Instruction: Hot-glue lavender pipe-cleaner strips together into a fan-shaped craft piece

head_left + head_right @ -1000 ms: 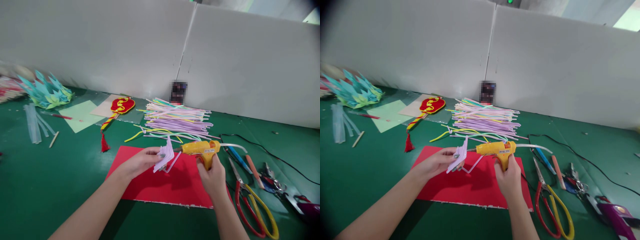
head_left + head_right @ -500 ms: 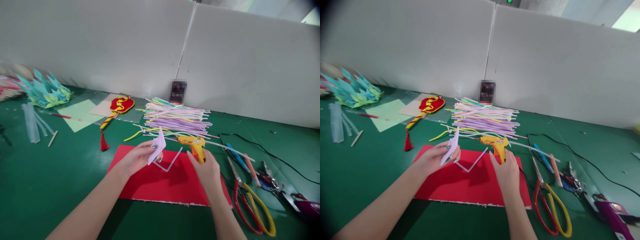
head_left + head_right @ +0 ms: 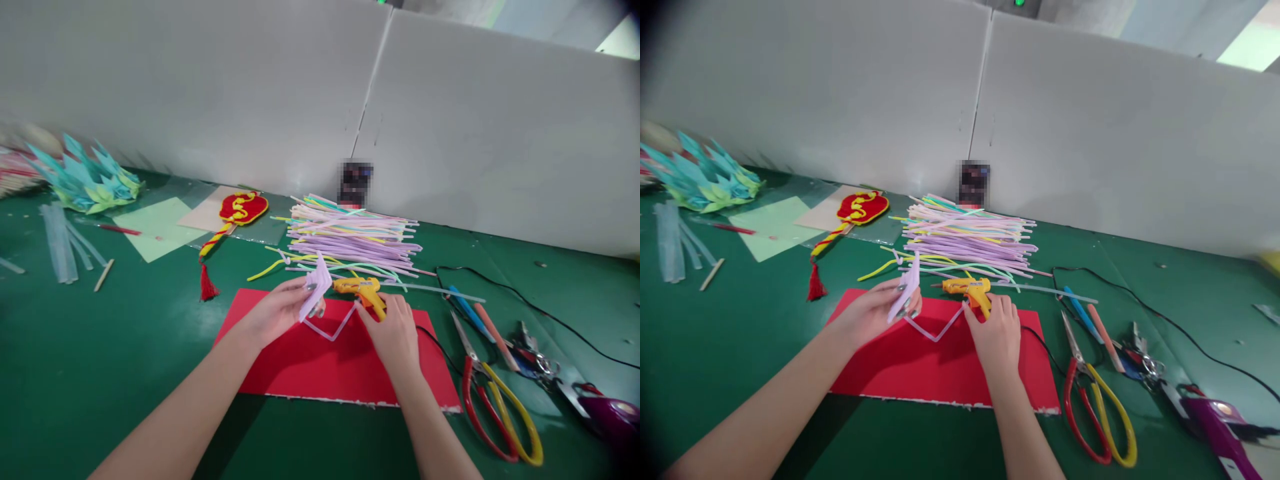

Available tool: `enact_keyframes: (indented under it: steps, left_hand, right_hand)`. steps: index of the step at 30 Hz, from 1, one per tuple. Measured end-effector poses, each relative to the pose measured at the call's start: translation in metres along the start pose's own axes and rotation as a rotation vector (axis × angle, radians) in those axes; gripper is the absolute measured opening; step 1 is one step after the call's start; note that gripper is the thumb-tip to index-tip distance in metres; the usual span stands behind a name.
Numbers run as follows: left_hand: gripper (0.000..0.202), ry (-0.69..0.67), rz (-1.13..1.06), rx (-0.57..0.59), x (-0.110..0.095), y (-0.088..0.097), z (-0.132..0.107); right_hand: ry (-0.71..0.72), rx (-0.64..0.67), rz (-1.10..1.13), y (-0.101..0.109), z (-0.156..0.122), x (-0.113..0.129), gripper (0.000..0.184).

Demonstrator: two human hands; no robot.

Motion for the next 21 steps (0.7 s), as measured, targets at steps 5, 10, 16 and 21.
enact_keyframes:
  steps: [5, 10, 16, 21]
  left_hand:
    - [0.012, -0.03, -0.009, 0.032, -0.001, -0.003, 0.001]
    - [0.013, -0.032, -0.023, 0.021, -0.001, -0.003, 0.001]
    - [0.015, -0.026, -0.02, -0.008, -0.001, -0.003, 0.001]
    - [0.018, 0.007, 0.015, -0.119, -0.002, -0.001, 0.0]
  right_hand:
    - [0.012, 0.013, -0.08, 0.0, -0.001, 0.001, 0.051]
    - [-0.027, 0.011, -0.059, -0.002, 0.0, 0.002, 0.053]
    - [-0.04, -0.087, -0.077, 0.007, 0.001, 0.007, 0.047]
    - [0.183, 0.166, 0.342, 0.021, -0.003, 0.021, 0.022]
Point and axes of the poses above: each hand's wrist, its own z-axis towards the middle knuckle, its own y-axis out of the back of the hand, x = y × z, the point moved 2 cm from there along z, towards the middle knuckle, and after that the axes turned 7 degrees about -z, right-handed, at the moved point
